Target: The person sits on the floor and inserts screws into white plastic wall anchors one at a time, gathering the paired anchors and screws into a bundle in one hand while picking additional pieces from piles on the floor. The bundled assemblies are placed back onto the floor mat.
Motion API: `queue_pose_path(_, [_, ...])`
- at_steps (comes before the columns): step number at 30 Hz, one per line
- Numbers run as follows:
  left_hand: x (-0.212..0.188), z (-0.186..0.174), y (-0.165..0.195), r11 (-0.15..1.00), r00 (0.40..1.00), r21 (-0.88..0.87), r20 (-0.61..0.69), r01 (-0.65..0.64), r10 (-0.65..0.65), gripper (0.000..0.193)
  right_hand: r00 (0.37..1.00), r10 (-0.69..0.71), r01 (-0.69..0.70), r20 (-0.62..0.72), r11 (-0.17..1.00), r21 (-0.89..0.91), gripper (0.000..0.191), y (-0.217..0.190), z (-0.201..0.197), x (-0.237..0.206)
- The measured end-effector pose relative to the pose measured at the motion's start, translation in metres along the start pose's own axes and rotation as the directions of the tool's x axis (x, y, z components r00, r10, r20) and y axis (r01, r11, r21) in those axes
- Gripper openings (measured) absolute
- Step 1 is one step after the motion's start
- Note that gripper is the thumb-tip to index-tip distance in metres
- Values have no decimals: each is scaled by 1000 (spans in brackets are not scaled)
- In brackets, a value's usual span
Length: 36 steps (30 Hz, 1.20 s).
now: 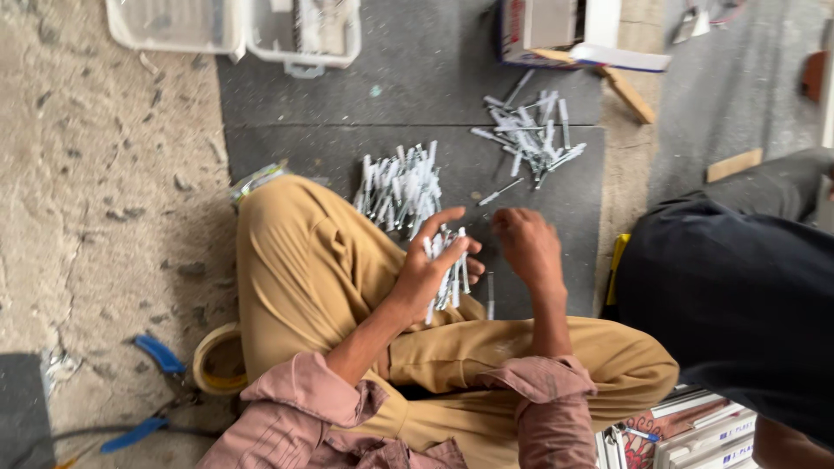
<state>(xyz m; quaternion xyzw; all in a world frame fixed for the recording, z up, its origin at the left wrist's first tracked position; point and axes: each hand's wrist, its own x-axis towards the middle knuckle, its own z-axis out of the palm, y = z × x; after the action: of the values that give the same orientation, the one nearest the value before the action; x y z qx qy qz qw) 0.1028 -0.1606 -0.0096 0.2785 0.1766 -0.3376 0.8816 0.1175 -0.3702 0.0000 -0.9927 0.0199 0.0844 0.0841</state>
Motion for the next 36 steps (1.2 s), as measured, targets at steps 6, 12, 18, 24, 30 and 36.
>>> queue_pose_path(6, [0, -5, 1, 990, 1000, -138, 12, 25, -24, 19, 980, -159, 154, -121, 987, -51, 16, -4, -2, 21])
queue_pose_path(12, [-4, -6, -7, 999, 1000, 41, 13, 12, -13, 22, 967, -254, 253, 13, 961, -114, 23, 7, -6, 25])
queue_pose_path(18, [-1, -7, -11, 994, 999, 101, 19, 42, -44, 18, 929, -370, 351, -17, 893, -282, 27, 12, -4, 33])
queue_pose_path(24, [2, -12, -18, 995, 999, 95, 37, 16, -20, 16, 884, -467, 436, 10, 817, -377, 23, 1, -8, 41])
queue_pose_path(30, [3, -13, -19, 999, 1000, 42, -19, 7, -6, 17, 912, -376, 337, -164, 915, -220, 10, -22, -22, 15])
queue_pose_path(36, [4, -15, -18, 1000, 998, 10, -59, 20, -20, 23, 991, 131, -131, -22, 991, -7, 19, 6, -22, -62])
